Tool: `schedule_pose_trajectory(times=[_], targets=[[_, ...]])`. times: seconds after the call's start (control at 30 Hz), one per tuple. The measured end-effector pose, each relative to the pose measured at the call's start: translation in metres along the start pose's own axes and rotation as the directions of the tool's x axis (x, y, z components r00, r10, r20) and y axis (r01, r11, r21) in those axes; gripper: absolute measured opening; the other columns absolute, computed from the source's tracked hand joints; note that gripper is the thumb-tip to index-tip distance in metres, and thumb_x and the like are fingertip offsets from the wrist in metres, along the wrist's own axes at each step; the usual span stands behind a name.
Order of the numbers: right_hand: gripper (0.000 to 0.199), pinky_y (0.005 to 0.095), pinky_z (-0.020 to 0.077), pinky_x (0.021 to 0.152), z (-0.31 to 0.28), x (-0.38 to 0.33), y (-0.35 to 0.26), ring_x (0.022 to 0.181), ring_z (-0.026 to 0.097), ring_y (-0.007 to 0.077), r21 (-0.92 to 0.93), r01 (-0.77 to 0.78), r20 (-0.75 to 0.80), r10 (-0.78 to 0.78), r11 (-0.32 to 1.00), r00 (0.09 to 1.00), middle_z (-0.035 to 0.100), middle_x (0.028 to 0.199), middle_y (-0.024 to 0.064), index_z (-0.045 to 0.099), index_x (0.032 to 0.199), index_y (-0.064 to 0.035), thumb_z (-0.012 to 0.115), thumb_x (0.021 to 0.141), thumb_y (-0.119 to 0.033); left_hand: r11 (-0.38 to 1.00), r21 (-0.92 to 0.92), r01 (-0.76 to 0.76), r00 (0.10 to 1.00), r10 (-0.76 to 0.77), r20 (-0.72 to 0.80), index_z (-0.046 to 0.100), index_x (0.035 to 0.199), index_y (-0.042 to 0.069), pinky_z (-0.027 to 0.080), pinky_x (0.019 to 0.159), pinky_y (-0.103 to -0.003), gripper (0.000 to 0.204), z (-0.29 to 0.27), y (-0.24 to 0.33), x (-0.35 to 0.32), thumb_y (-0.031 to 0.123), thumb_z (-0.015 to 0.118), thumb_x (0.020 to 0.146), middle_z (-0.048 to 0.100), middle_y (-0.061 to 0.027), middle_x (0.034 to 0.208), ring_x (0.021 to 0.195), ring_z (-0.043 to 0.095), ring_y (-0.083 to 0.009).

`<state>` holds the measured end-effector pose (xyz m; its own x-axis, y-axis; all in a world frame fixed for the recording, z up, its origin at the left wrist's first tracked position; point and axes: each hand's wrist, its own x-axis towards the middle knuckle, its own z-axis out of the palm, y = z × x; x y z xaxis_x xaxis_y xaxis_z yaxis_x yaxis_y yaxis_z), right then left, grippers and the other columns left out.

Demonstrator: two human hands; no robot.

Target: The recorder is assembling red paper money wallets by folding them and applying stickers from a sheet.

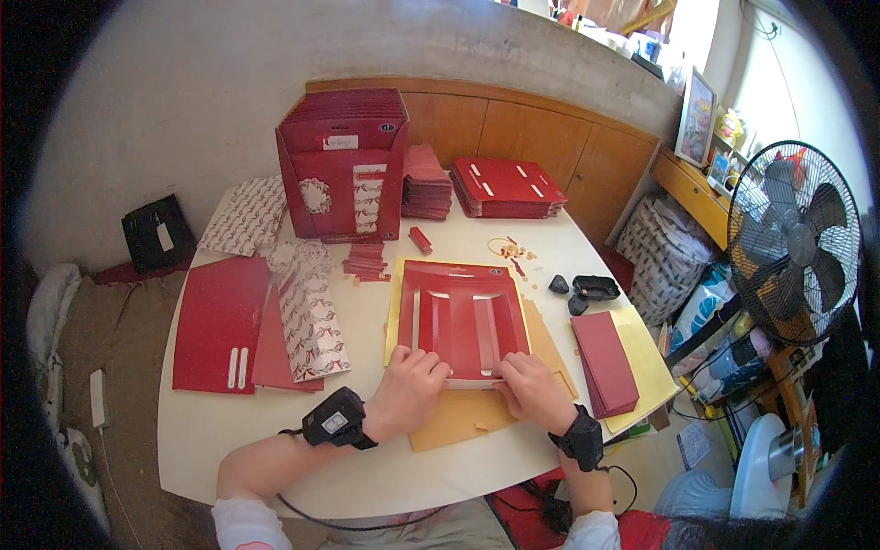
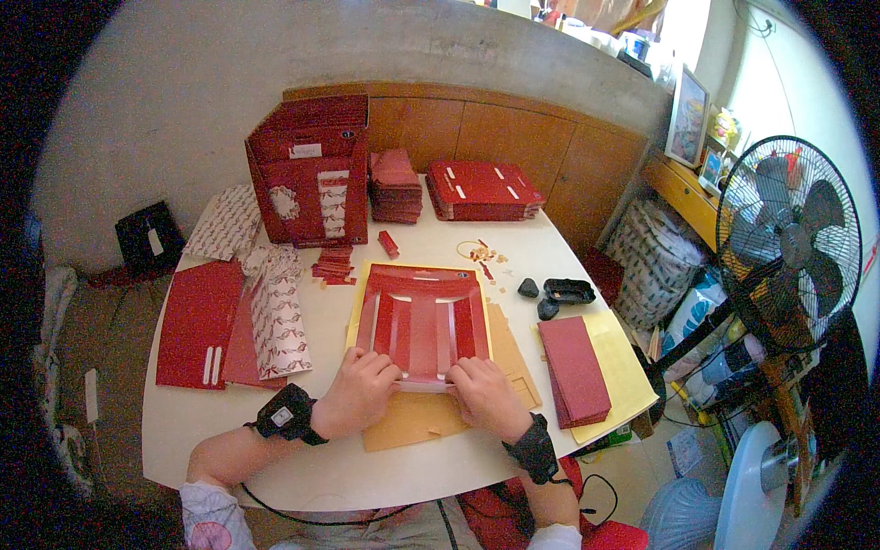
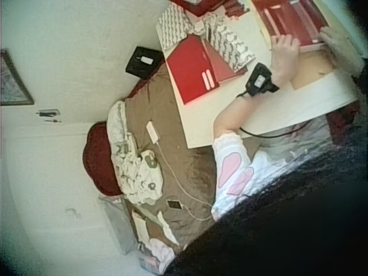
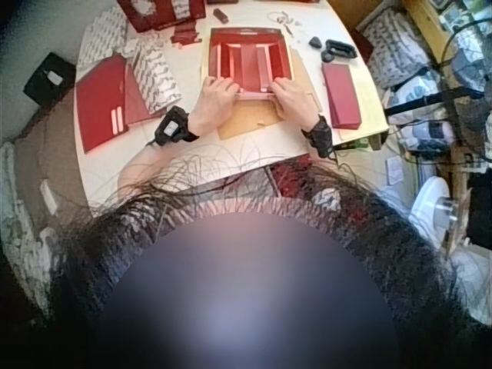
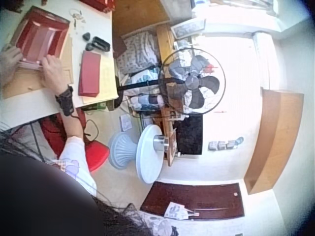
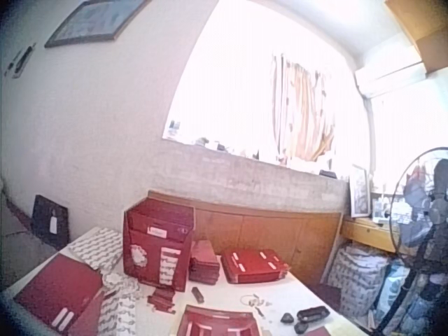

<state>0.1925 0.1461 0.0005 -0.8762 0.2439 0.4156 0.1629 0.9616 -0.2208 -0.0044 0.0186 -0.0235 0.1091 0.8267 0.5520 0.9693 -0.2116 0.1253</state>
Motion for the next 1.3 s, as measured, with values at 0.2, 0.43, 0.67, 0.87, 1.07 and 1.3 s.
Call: schedule_pose_trajectory(times=[0.2, 0.43, 0.67, 0.87, 1.07, 1.3], targets=[[0.027, 0.0371, 0.0441, 0.076, -0.015, -0.003, 0.005, 0.084, 0.056, 0.0296, 0.117, -0.008, -0.08, 0.017, 0.993, 0.997, 0.057, 0.088, 0.0118, 0.058, 0.097, -0.0035, 0.07, 0.074, -0.008, 0.997, -0.073, 0.018, 0.997, -0.023, -0.07, 0.062, 0.087, 0.007, 0.038, 0.081, -0.038, 0.015, -0.013, -0.003, 0.003, 0.007, 0.067, 0.073, 0.057, -0.0062, 0.084, 0.084, 0.056, -0.0237], [0.036, 0.0342, 0.0473, 0.08, -0.032, -0.015, 0.017, 0.091, 0.057, 0.0246, 0.248, -0.084, -0.355, 0.171, 0.965, 0.919, 0.057, 0.104, 0.0135, 0.057, 0.112, -0.0022, 0.068, 0.078, -0.003, 0.99, -0.14, 0.004, 0.948, -0.048, -0.315, 0.061, 0.082, 0.005, 0.038, 0.077, -0.038, 0.017, -0.041, -0.011, 0.019, -0.001, 0.069, 0.069, 0.058, -0.0075, 0.082, 0.081, 0.056, -0.026], [0.028, 0.0297, 0.0464, 0.083, -0.033, -0.015, 0.017, 0.09, 0.058, 0.0177, 0.483, -0.082, -0.272, 0.238, 0.872, 0.932, 0.06, 0.099, 0.0089, 0.061, 0.117, -0.0029, 0.059, 0.089, -0.003, 0.989, -0.145, -0.027, 0.943, -0.023, -0.332, 0.061, 0.081, 0.005, 0.039, 0.078, -0.038, 0.017, -0.045, -0.017, 0.019, -0.002, 0.069, 0.069, 0.058, -0.0074, 0.081, 0.082, 0.056, -0.0263], [0.028, 0.0284, 0.046, 0.085, -0.025, -0.021, 0.029, 0.091, 0.059, 0.0137, 0.648, -0.108, -0.168, 0.279, 0.754, 0.945, 0.063, 0.093, 0.0054, 0.062, 0.117, -0.003, 0.061, 0.089, -0.006, 0.985, -0.167, -0.03, 0.948, -0.024, -0.316, 0.06, 0.08, 0.006, 0.039, 0.079, -0.038, 0.017, -0.046, -0.018, 0.019, -0.002, 0.069, 0.069, 0.059, -0.0071, 0.082, 0.083, 0.056, -0.0263], [0.025, 0.0292, 0.0447, 0.089, -0.026, -0.022, 0.03, 0.097, 0.059, 0.0149, 0.688, -0.117, -0.116, 0.268, 0.716, 0.956, 0.064, 0.101, 0.0075, 0.063, 0.113, -0.0007, 0.063, 0.088, -0.003, 0.982, -0.187, -0.034, 0.951, -0.026, -0.309, 0.061, 0.081, 0.006, 0.039, 0.08, -0.038, 0.018, -0.046, -0.018, 0.018, -0.004, 0.068, 0.068, 0.059, -0.0076, 0.083, 0.085, 0.056, -0.0268], [0.021, 0.0269, 0.0453, 0.086, -0.025, -0.021, 0.029, 0.096, 0.06, 0.0143, 0.649, -0.132, -0.117, 0.27, 0.749, 0.956, 0.065, 0.099, 0.008, 0.064, 0.107, 0.0002, 0.065, 0.085, 0.001, 0.98, -0.19, -0.051, 0.948, -0.012, -0.319, 0.061, 0.08, 0.006, 0.039, 0.079, -0.037, 0.015, -0.045, -0.019, 0.017, -0.003, 0.067, 0.07, 0.058, -0.0064, 0.081, 0.082, 0.056, -0.0254]])
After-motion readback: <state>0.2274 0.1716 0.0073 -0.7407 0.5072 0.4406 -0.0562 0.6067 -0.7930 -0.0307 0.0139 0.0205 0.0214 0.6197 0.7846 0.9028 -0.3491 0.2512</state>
